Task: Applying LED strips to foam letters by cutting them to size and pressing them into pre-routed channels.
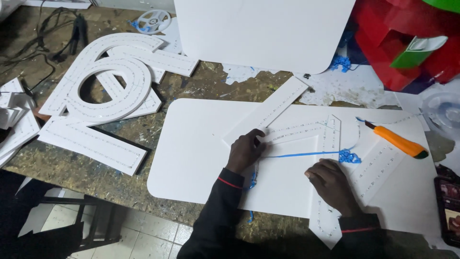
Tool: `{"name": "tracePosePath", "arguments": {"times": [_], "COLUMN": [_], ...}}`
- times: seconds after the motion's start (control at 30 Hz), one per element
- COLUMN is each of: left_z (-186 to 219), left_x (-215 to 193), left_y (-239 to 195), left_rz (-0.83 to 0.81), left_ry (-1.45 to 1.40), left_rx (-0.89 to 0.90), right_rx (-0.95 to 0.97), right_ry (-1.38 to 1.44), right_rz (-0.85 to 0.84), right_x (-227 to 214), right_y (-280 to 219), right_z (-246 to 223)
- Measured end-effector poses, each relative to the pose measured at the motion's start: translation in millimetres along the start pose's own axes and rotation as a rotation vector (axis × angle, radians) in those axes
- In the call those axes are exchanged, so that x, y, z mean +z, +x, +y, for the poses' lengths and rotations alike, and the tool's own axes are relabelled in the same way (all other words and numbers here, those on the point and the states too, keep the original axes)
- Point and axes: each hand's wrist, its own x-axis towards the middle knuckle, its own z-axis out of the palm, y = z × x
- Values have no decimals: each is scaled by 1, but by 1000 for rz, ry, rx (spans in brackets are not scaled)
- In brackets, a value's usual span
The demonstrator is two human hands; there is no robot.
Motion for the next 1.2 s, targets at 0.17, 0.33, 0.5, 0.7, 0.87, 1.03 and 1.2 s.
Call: {"name": "tracePosePath", "arguments": {"times": [0.17, 0.33, 0.5, 0.7, 0.87, 1.03, 1.2], "left_z": [-15, -18, -11, -40, -67, -57, -56], "left_x": [30, 27, 6, 15, 25, 4, -4], "left_y": [18, 19, 7, 24, 15, 1, 2], "left_rz": [155, 212, 189, 249, 397, 275, 307], "left_ry": [135, 36, -166, -145, -27, -45, -136], "left_rx": [70, 24, -21, 48, 63, -10, 0], "right_rx": [-34, -66, 190, 439, 384, 155, 48], "right_ry": [2, -33, 1, 32, 55, 6, -188], "right_rz": [38, 80, 203, 153, 300, 361, 259], "right_x": [-4, -7, -34, -30, -29, -10, 13], "right_y": [4, 10, 15, 14, 30, 56, 70], "right_z": [-10, -9, -31, -6, -39, -25, -1]}}
